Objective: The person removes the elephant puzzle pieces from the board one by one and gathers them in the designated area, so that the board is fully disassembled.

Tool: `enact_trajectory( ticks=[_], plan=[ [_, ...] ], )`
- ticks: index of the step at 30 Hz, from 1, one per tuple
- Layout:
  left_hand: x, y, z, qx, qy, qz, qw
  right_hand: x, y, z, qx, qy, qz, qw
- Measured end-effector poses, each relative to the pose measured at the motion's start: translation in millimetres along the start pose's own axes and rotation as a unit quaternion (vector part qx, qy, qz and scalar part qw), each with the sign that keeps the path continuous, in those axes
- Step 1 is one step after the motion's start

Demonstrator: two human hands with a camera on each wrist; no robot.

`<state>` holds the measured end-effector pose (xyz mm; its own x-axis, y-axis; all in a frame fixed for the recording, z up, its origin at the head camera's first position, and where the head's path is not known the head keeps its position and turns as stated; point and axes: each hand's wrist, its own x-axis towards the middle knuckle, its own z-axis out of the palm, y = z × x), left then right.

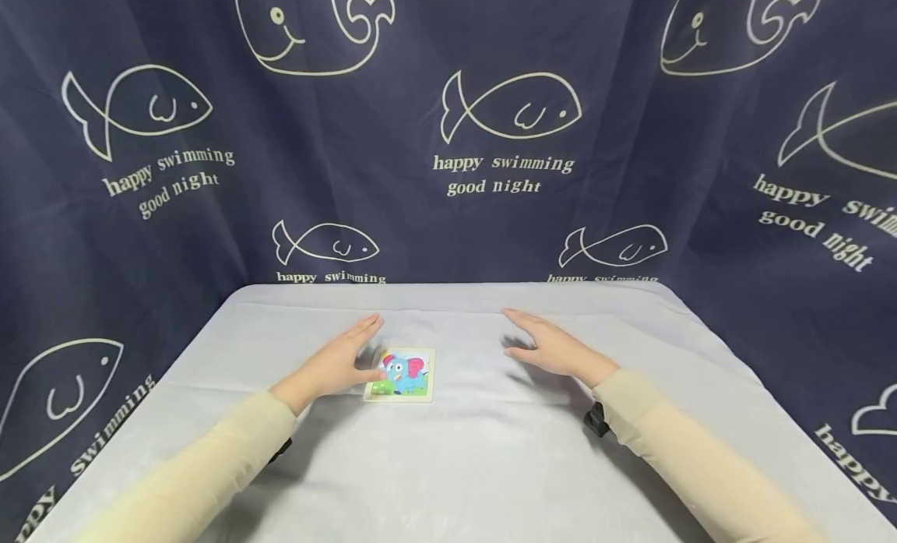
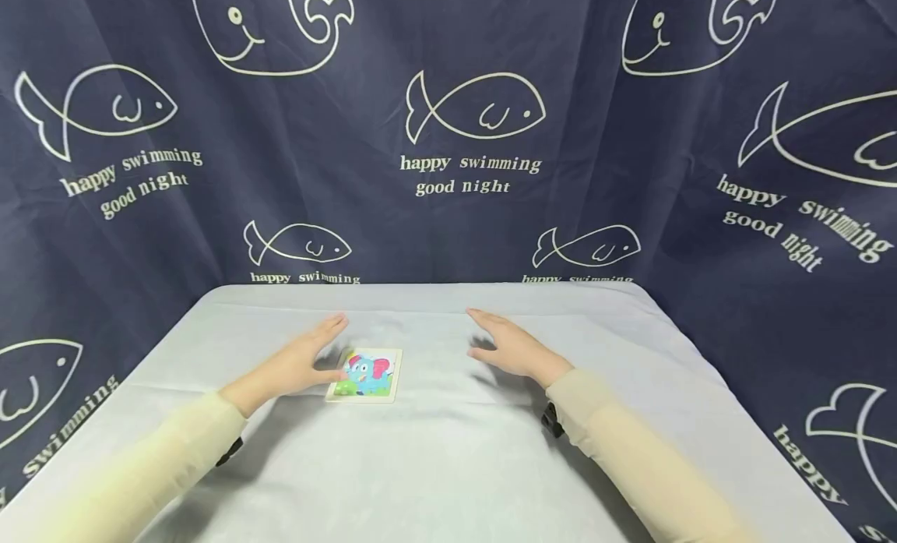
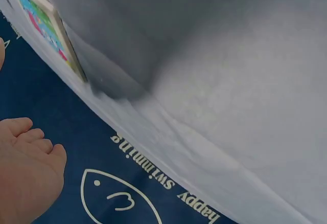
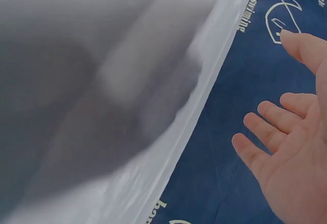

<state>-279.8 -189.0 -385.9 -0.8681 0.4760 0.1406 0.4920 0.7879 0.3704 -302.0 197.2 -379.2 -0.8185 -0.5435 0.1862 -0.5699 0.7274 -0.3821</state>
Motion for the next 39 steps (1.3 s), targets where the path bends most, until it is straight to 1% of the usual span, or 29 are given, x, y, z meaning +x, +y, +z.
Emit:
enact_trajectory(
  ticks=[5,8,13,19,22,26,31,34,39],
  plan=[
    [2.9,2.2,8.1,-0.021,-0.011,0.011,0.9997,9.0,-7.2,2.6,0.003,0.005,-0.007,1.0],
    [4.7,5.6,10.6,-0.035,-0.013,0.011,0.9993,14.9,-10.0,4.7,0.008,0.011,-0.011,0.9998],
    [8.3,8.7,16.5,-0.042,-0.011,-0.003,0.9991,24.9,-14.9,8.6,0.017,0.014,-0.009,0.9997],
    [12.0,13.0,21.8,-0.049,-0.025,-0.031,0.998,39.1,-23.3,14.4,0.044,0.011,-0.021,0.9987],
    [15.3,15.1,24.2,-0.056,-0.024,-0.033,0.9976,45.6,-27.0,18.5,0.062,0.013,-0.02,0.9978],
    [18.9,17.2,28.4,-0.059,-0.032,-0.029,0.9974,53.1,-29.6,24.7,0.091,0.014,-0.008,0.9957],
    [20.7,19.6,32.6,-0.062,-0.034,-0.045,0.9965,60.4,-34.0,28.8,0.112,0.017,0.009,0.9936],
    [21.9,20.6,34.4,-0.064,-0.031,-0.052,0.9961,65.2,-37.5,30.6,0.119,0.007,0.024,0.9926],
    [24.7,20.7,37.2,-0.064,-0.035,-0.046,0.9962,73.7,-45.9,35.0,0.147,-0.01,0.053,0.9876]
  ],
)
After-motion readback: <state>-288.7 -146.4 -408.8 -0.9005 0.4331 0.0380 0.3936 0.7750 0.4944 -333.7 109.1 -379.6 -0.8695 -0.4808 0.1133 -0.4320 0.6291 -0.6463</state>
